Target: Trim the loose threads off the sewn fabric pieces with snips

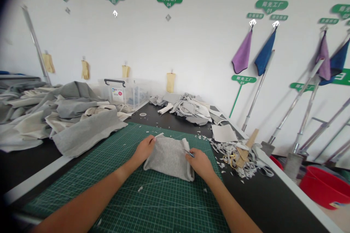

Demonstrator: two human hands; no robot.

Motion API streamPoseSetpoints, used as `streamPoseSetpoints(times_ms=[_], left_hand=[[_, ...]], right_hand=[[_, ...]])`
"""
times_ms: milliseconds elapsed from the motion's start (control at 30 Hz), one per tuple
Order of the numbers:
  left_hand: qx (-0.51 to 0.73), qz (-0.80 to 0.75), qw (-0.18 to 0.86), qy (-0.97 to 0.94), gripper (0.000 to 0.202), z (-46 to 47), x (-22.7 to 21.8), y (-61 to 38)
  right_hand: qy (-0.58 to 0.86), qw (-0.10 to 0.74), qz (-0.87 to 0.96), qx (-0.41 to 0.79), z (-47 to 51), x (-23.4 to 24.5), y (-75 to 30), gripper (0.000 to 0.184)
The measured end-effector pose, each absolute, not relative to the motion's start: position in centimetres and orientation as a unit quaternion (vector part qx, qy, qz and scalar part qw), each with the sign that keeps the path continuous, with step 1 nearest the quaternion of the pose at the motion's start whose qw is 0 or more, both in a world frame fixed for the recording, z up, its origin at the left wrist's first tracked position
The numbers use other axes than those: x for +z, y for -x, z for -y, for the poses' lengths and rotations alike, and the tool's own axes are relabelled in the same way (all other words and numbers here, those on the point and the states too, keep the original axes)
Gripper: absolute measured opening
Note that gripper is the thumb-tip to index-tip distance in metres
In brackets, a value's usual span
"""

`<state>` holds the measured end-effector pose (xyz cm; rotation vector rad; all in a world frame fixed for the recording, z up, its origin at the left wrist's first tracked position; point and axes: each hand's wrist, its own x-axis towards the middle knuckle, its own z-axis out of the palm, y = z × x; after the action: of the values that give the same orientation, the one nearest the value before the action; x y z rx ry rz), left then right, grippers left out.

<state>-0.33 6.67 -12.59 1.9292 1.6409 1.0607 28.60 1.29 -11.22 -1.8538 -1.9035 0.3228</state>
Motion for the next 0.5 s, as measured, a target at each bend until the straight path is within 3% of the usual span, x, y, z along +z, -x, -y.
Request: streamPoseSetpoints(times_ms=[133, 300, 400, 500], left_hand=[[0.485, -0.502, 0.352, -0.624, 0.016, -7.5, -13.1, 0.3], [0.528, -0.452, 0.512, -0.505, 0.029, -7.6, -13.1, 0.3], [0.537, -0.445, 0.536, -0.475, 0.04, -7.6, -13.3, 0.5], [0.551, -0.463, 0.486, -0.496, 0.039, -7.7, -13.4, 0.7]], right_hand=[[0.654, 0.243, 0.706, 0.12, -0.8, -10.8, -28.3, 0.025], [0.597, 0.237, 0.753, 0.143, 0.2, -10.3, -27.7, 0.022], [0.569, 0.227, 0.774, 0.161, 0.6, -10.0, -27.3, 0.021], [0.536, 0.222, 0.791, 0.193, 0.9, -9.6, -27.1, 0.022]])
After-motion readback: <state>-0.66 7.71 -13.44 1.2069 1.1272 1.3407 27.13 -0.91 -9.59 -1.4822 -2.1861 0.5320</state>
